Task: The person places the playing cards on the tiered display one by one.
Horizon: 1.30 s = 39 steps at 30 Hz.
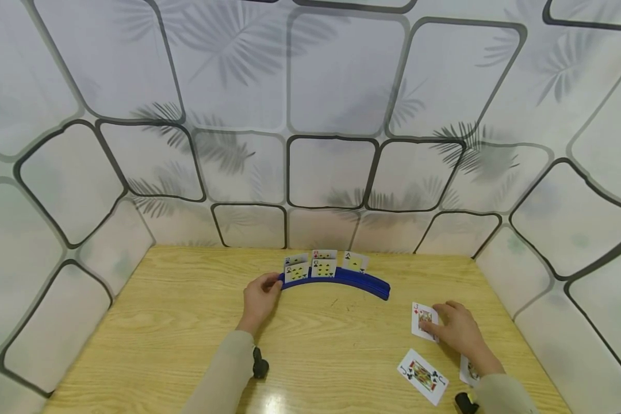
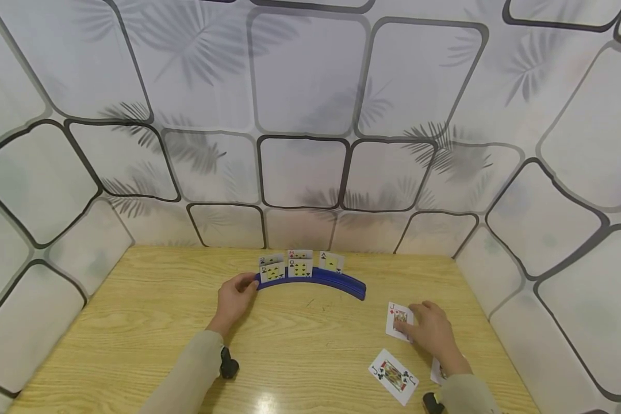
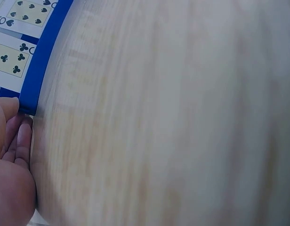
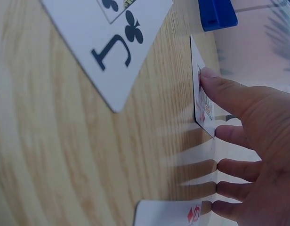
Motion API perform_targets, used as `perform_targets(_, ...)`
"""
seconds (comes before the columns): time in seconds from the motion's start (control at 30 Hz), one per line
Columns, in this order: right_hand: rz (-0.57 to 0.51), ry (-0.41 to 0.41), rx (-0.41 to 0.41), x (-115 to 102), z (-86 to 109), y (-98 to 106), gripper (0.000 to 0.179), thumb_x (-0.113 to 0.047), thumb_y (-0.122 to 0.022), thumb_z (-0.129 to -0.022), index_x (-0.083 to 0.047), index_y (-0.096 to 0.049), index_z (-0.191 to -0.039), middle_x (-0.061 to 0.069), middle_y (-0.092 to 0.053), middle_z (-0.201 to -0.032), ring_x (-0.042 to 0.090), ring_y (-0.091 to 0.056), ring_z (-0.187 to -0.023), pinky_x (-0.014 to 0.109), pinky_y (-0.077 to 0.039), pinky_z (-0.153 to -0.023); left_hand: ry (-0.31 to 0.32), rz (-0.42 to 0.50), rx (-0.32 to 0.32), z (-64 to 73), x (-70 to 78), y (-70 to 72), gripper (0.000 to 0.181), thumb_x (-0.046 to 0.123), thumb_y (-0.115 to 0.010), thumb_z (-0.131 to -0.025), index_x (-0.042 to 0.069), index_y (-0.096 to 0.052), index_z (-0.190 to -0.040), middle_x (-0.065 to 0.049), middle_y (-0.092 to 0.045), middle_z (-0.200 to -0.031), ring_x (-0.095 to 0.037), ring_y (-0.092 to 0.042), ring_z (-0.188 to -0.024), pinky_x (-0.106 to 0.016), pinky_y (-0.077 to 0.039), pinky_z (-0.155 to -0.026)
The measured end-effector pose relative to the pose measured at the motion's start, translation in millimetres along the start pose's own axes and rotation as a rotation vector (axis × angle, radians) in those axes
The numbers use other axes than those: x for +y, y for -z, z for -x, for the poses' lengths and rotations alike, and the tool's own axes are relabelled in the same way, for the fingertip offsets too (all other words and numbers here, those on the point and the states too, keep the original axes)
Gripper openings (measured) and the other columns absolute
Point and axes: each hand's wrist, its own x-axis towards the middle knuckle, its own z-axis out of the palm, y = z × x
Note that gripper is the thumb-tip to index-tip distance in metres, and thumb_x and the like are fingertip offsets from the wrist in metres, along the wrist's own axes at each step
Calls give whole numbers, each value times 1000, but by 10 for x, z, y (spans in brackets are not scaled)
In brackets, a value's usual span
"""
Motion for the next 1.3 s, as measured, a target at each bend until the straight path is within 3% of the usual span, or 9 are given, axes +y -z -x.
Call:
perform_targets(0.73, -27, -24, 45, -19, -20, -3, 82, -54, -83, -86, 14, -63, -126, 42, -56, -136, 62, -51, -127, 72, -43, -107, -1, -7, 4, 5, 17, 2, 23, 8, -71, -100, 2, -76, -122, -16, -77, -118, -31, -73, -107, -47, -60, -95)
perform_targets(0.93, -83, -52, 51, -50, -25, 6, 85, -50, -88, -84, 15, -56, -129, 40, -61, -127, 56, -59, -117, 66, -50, -98, -4, -8, 3, 7, 20, 3, 23, 7, -70, -100, 2, -76, -122, -17, -77, -117, -31, -73, -108, -45, -60, -94)
perform_targets(1.03, -100, -60, 70, -69, -32, -7, 81, -45, -89, -84, 13, -53, -128, 37, -63, -121, 46, -64, -104, 60, -54, -91, -4, -9, 6, 4, 19, 4, 22, 7, -70, -100, 2, -76, -121, -16, -77, -117, -31, -73, -108, -44, -60, -94)
perform_targets(1.17, -118, -58, 110, -122, -33, -24, 71, -34, -90, -85, 10, -53, -126, 31, -67, -112, 31, -63, -88, 48, -55, -79, 0, -3, 8, 5, 22, 2, 23, 7, -70, -100, 2, -76, -121, -16, -77, -117, -31, -73, -108, -44, -60, -94)
perform_targets(1.3, -151, -26, 155, -170, -18, -33, 54, -21, -85, -89, 8, -55, -124, 27, -68, -106, 29, -65, -86, 42, -54, -73, 4, 4, 7, 8, 22, -1, 23, 7, -70, -100, 2, -76, -121, -17, -77, -117, -31, -73, -108, -46, -60, -95)
